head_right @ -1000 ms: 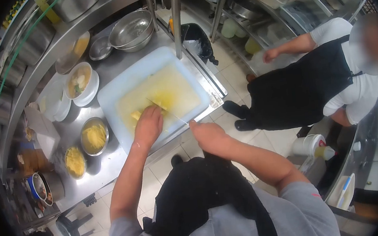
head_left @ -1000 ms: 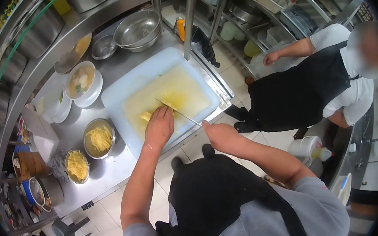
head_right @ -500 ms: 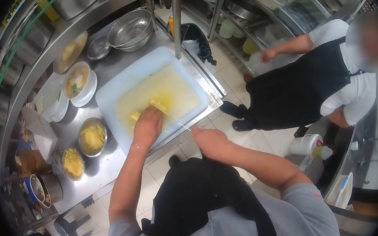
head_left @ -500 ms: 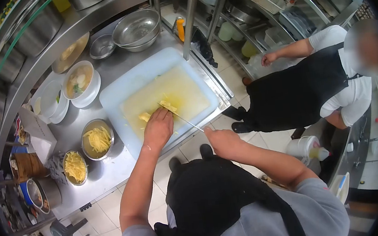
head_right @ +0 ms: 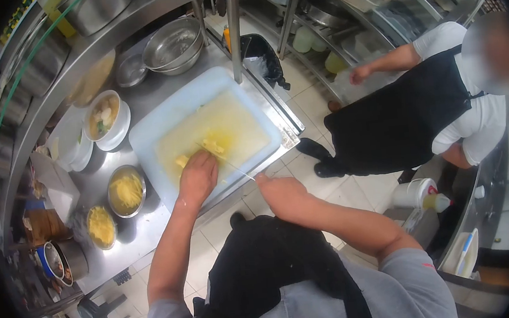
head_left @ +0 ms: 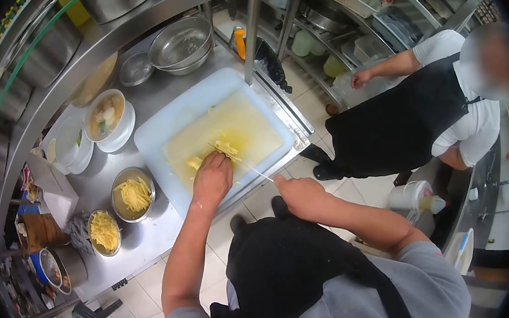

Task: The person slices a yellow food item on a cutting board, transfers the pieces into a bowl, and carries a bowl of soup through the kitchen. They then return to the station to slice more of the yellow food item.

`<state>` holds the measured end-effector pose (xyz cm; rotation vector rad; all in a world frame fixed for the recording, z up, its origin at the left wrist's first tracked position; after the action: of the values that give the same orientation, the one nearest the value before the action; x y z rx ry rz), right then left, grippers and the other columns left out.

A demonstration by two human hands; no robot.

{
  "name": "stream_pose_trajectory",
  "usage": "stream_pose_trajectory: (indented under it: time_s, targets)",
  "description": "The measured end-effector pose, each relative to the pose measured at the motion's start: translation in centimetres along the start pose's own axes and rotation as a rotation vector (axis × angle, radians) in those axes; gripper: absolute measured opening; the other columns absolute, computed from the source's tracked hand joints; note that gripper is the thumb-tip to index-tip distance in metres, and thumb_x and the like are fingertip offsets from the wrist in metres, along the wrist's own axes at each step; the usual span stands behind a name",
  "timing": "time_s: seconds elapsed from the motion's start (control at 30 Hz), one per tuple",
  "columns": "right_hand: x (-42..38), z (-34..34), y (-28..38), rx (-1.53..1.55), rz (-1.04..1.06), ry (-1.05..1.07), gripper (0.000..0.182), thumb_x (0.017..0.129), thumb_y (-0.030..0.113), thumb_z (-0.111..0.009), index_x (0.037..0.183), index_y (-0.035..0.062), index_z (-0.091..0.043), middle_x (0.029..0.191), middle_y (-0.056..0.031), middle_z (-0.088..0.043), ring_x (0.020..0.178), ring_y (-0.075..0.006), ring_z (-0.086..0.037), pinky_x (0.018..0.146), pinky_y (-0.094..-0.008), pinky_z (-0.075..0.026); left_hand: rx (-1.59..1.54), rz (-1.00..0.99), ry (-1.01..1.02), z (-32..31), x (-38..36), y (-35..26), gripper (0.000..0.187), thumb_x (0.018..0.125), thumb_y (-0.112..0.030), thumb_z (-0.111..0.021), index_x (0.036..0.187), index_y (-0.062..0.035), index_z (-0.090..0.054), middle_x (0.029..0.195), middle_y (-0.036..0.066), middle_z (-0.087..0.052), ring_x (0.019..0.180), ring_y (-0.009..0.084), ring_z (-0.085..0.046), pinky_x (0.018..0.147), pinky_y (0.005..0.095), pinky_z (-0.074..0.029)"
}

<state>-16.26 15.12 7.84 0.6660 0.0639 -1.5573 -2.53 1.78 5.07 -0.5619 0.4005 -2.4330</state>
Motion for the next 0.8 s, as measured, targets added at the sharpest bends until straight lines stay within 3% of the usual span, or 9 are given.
stream_pose_trajectory:
  time_s: [0.07,0.2,0.27,0.33,0.4,0.57,0.7,0.8]
  targets:
    - [0.0,-1.3,-0.7,-0.008,0.058,-0.028,0.043,0.084,0.0,-0.058,0.125,-0.0086,-0.048,0.084,-0.0265,-0.07,0.083,-0.045,-0.07,0.074,-0.0545,-0.055,-0.006,-0.034,-0.046,0.1,-0.5,0.2,0.01,0.087,-0.004,-0.067,0.095,0.001,-0.07,0.108,0.015,-0.069,0.111,0.0339,-0.065,0.097,0.0426,-0.055]
    - [0.6,-1.1,-0.3,0.004,0.081,-0.071,0.044,0.085,0.0,-0.057,0.127,-0.0093,-0.048,0.085,-0.0262,-0.07,0.084,-0.045,-0.07,0.074,-0.055,-0.055,-0.019,-0.063,-0.106,0.6,-0.5,-0.1,0.011,0.087,-0.003,-0.065,0.096,0.0009,-0.07,0.11,0.015,-0.07,0.11,0.0336,-0.065,0.097,0.0427,-0.055]
    - [-0.4,0.3,0.4,-0.021,0.007,0.039,0.051,0.086,-0.002,-0.06,0.135,-0.0099,-0.047,0.09,-0.0236,-0.072,0.09,-0.0427,-0.071,0.077,-0.0523,-0.056,0.01,-0.04,-0.043,0.3,-0.4,0.2,0.01,0.088,-0.003,-0.065,0.096,0.0008,-0.07,0.109,0.015,-0.07,0.11,0.0335,-0.066,0.097,0.0427,-0.055]
    - [0.4,-1.7,-0.6,-0.011,0.01,0.034,0.051,0.086,-0.002,-0.06,0.135,-0.0102,-0.047,0.09,-0.0234,-0.072,0.089,-0.0425,-0.071,0.076,-0.0522,-0.056,0.032,-0.014,0.025,-0.4,-0.7,0.4,0.01,0.088,-0.004,-0.065,0.096,0.0008,-0.07,0.109,0.015,-0.07,0.109,0.0335,-0.066,0.097,0.0427,-0.055]
    - [0.5,-2.2,-1.0,-0.004,0.01,0.016,0.052,0.085,-0.002,-0.06,0.135,-0.0106,-0.047,0.09,-0.0233,-0.072,0.088,-0.0423,-0.071,0.076,-0.0521,-0.056,-0.013,-0.061,-0.11,0.6,-0.6,0.0,0.008,0.088,-0.004,-0.066,0.093,0.0007,-0.069,0.108,0.014,-0.07,0.108,0.0334,-0.066,0.096,0.0424,-0.055]
    - [-0.5,-0.4,0.6,-0.019,0.01,0.012,0.05,0.085,-0.003,-0.059,0.133,-0.0111,-0.048,0.089,-0.0244,-0.072,0.086,-0.0423,-0.072,0.074,-0.0527,-0.056,-0.009,-0.072,-0.098,0.8,-0.8,0.2,0.007,0.088,-0.005,-0.067,0.092,0.0004,-0.069,0.106,0.014,-0.07,0.107,0.0334,-0.066,0.095,0.0421,-0.055]
    - [0.8,-2.7,-0.8,0.018,0.049,-0.068,0.043,0.086,0.001,-0.056,0.128,-0.0094,-0.051,0.085,-0.0254,-0.07,0.083,-0.0445,-0.07,0.074,-0.0555,-0.055,-0.02,-0.074,-0.09,0.5,-0.8,0.3,0.008,0.086,-0.004,-0.066,0.091,0.0,-0.069,0.103,0.015,-0.07,0.107,0.0336,-0.066,0.095,0.0421,-0.055]
    - [0.0,-2.8,0.4,0.024,0.082,-0.066,0.035,0.096,0.006,-0.05,0.129,-0.0074,-0.052,0.099,-0.0281,-0.072,0.092,-0.0451,-0.071,0.078,-0.0537,-0.057,-0.001,-0.073,0.032,0.1,-1.4,1.3,0.012,0.082,-0.001,-0.063,0.091,-0.0001,-0.07,0.101,0.018,-0.07,0.104,0.036,-0.066,0.094,0.0443,-0.055]
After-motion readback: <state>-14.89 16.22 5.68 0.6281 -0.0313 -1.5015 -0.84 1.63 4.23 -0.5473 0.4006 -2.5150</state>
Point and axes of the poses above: each hand's wrist, its own x-axis towards the middle knuckle, its own z-axis out of the back of the hand, y = z × x, the point moved 8 cm from there along x, towards the middle knuckle
